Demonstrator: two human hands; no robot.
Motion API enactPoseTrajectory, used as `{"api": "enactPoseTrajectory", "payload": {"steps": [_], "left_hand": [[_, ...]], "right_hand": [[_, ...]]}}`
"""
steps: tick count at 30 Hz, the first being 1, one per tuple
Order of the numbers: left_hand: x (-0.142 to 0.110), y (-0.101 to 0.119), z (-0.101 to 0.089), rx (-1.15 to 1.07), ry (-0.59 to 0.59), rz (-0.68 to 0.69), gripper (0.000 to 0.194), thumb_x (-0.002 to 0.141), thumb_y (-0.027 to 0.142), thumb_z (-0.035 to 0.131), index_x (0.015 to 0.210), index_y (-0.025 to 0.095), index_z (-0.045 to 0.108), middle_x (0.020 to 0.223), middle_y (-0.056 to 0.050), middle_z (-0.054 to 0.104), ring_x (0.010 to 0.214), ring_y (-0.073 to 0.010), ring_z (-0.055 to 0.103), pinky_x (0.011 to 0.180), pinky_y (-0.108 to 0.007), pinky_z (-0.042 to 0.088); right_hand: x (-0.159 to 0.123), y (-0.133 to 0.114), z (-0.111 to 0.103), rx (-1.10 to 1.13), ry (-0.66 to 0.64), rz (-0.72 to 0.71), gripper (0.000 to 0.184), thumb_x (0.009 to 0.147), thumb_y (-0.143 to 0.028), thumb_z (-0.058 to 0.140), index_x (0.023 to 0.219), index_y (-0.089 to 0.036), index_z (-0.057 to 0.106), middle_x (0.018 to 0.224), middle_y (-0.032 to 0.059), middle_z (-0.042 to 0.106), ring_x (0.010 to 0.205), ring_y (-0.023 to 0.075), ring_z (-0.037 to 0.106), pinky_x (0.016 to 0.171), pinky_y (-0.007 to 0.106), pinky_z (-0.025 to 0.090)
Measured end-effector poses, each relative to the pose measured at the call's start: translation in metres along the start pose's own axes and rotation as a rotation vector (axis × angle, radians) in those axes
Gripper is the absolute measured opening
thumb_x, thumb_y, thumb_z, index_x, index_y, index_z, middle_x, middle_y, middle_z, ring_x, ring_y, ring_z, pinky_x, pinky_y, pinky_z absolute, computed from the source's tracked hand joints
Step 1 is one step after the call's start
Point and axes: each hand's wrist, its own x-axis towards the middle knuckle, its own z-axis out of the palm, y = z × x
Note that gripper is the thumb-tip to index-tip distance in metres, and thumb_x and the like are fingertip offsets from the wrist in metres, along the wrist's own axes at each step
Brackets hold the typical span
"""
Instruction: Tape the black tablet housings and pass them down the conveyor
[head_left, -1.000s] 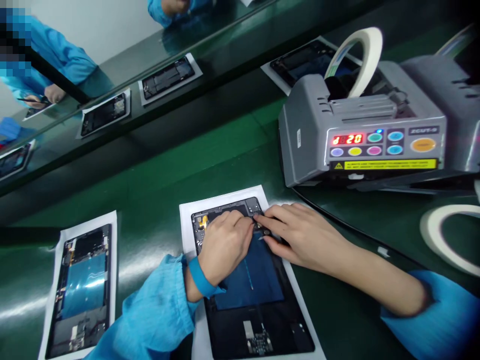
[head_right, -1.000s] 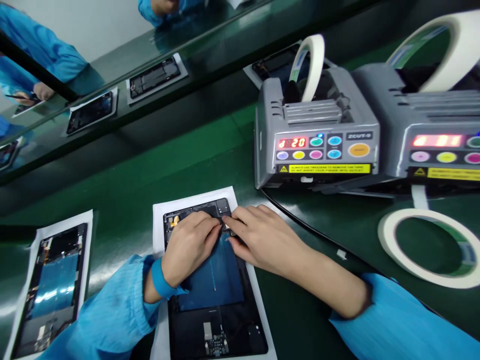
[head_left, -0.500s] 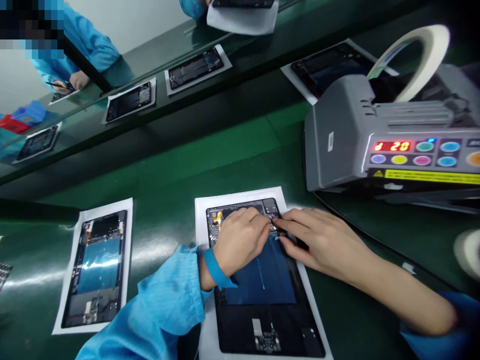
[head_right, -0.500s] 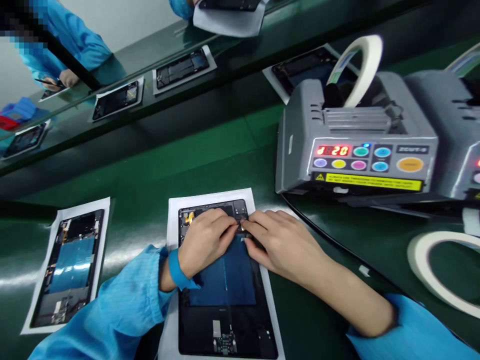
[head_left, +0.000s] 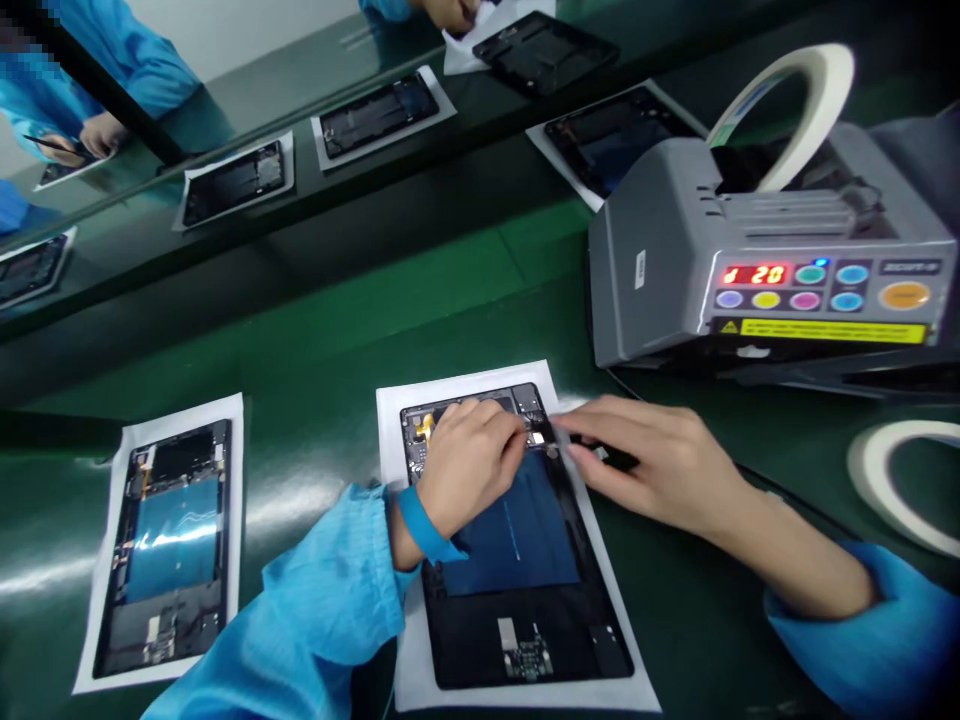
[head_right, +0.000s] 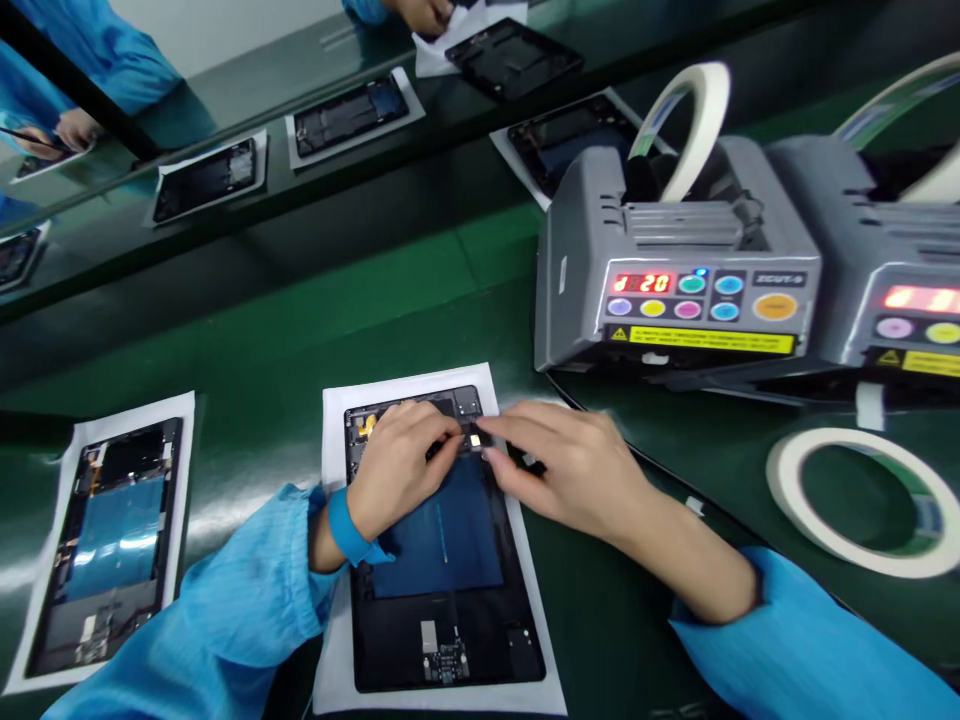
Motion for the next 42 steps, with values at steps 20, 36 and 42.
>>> {"api": "enactPoseTrajectory", "payload": {"steps": [20,36,42], "left_hand": [[0.005,-0.002,0.002,-0.056,-0.015,-0.014,0.015,0.092,0.023,0.051,0.082,0.019,0.063,0.079,-0.002,0.060,0.077,-0.0184,0.052,0.072,-0.033,0.040],[0.005,-0.002,0.001,-0.047,-0.038,-0.016,0.015,0.092,0.023,0.050,0.082,0.019,0.062,0.082,-0.002,0.062,0.078,-0.0182,0.053,0.073,-0.034,0.041],[0.000,0.000,0.001,-0.038,-0.045,-0.026,0.017,0.092,0.026,0.050,0.082,0.020,0.062,0.081,-0.002,0.061,0.081,-0.0183,0.054,0.075,-0.034,0.041]], "right_hand": [[0.014,0.010,0.019,-0.385,0.013,-0.097,0.011,0.085,-0.019,0.057,0.093,-0.016,0.065,0.079,0.0003,0.069,0.066,0.0114,0.061,0.054,0.026,0.039],[0.015,0.008,0.021,-0.412,-0.015,-0.100,0.012,0.085,-0.021,0.059,0.092,-0.016,0.066,0.078,-0.0001,0.068,0.064,0.0125,0.057,0.053,0.028,0.036],[0.014,0.003,0.019,-0.352,-0.076,-0.101,0.010,0.087,-0.022,0.057,0.088,-0.018,0.066,0.084,0.0016,0.068,0.068,0.0129,0.060,0.058,0.028,0.041]]}}
